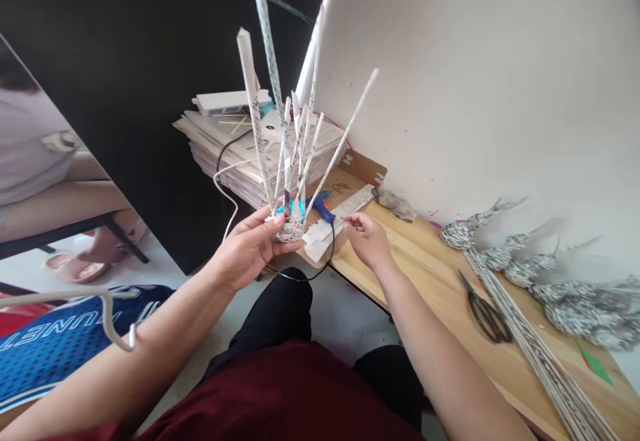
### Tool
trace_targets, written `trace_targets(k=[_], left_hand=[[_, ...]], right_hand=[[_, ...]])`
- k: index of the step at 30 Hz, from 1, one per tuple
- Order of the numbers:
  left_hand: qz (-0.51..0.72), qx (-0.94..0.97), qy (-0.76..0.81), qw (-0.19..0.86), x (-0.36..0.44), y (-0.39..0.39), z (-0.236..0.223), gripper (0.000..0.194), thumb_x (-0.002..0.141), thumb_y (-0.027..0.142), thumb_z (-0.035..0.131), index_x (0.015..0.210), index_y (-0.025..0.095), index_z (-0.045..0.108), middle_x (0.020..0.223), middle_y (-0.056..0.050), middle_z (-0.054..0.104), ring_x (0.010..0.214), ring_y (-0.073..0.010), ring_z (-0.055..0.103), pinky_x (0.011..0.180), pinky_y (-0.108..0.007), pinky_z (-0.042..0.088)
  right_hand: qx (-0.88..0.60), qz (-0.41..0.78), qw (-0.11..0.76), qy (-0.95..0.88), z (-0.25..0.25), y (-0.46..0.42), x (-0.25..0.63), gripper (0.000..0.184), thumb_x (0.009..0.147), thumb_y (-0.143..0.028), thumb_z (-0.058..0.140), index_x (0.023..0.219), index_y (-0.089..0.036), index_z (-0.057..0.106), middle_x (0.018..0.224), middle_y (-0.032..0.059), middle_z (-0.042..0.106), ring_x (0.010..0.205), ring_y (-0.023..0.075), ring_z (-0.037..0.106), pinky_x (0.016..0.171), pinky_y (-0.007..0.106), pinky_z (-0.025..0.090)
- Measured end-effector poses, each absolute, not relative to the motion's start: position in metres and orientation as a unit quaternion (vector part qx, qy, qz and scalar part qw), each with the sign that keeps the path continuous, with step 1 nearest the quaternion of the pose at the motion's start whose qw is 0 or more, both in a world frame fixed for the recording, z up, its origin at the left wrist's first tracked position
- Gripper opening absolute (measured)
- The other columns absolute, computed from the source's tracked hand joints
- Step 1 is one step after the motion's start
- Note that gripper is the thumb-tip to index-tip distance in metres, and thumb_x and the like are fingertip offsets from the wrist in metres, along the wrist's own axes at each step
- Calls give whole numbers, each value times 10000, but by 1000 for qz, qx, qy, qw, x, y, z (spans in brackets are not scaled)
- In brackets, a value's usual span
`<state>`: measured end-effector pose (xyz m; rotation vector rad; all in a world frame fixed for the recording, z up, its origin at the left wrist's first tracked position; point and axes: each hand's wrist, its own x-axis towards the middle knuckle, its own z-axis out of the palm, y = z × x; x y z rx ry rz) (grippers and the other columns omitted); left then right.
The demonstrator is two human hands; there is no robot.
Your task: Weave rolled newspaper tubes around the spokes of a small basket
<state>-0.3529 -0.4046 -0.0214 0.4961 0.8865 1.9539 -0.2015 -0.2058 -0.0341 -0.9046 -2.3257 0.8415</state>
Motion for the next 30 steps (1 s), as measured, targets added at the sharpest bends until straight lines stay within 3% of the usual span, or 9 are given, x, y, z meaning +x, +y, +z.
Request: trace_targets(k=[5,8,10,17,20,22,24,28,30], left_hand=[[801,192,374,427,-367,-415,-21,318,875,192,728,1192,190,729,1093,-85,757,903,-214,756,776,-378,677],[799,195,376,428,-372,-418,-24,325,869,224,741,1193,197,733,1058,-76,760,884,-207,752,775,-368,670],[797,199,377,428,-376,-420,-26,320,867,249,749,1182,195,739,1028,-71,762,872,-197,746,783,-363,665],[800,192,377,424,-385,-423,-28,348,860,276,757,1198,198,734,1070,-82,760,921,-209,738,811,-377,656],[804,189,376,420,-384,-420,-28,354,864,272,749,1211,200,729,1108,-86,750,945,-216,735,822,-385,656],[814,183,366,412,-382,-418,-28,356,855,255,756,1207,213,729,1117,-72,745,944,-207,731,828,-392,658],[821,182,361,404,-381,-416,-26,343,852,242,757,1193,211,734,1096,-63,744,926,-194,725,823,-392,662],[817,185,363,408,-375,-413,-23,328,857,235,752,1182,197,737,1043,-64,747,872,-173,713,804,-382,664],[811,192,365,416,-371,-413,-23,326,853,244,760,1175,198,738,1040,-65,748,865,-169,709,803,-377,662]], right_hand=[[-364,234,191,-881,-53,-183,-266,274,842,-193,657,1110,-140,653,1189,188,727,1194,328,636,1080,458,433],[-384,213,176,-881,-60,-182,-294,334,801,-133,676,1129,-104,618,1178,255,706,1223,392,605,1077,504,413],[-388,217,178,-878,-61,-181,-304,357,787,-98,668,1138,-107,603,1137,251,712,1186,398,624,1056,512,425],[-400,306,296,-812,-38,-158,-282,377,828,-174,641,1195,-175,557,1113,163,691,1041,315,662,935,453,506],[-414,387,358,-742,-27,-146,-246,312,829,-336,671,1101,-217,574,924,79,668,791,235,654,679,362,549],[-419,451,382,-689,-21,-141,-216,307,789,-448,691,971,-230,575,762,14,603,590,169,570,494,289,478],[-420,508,397,-639,-17,-140,-185,358,701,-498,734,844,-225,552,682,-21,551,502,119,497,414,235,404],[-415,585,397,-573,-11,-157,-131,414,582,-483,791,711,-206,513,618,-42,498,444,65,395,340,174,284],[-390,643,396,-527,-10,-176,-110,451,568,-435,857,682,-199,491,629,-58,479,440,41,368,343,158,288]])
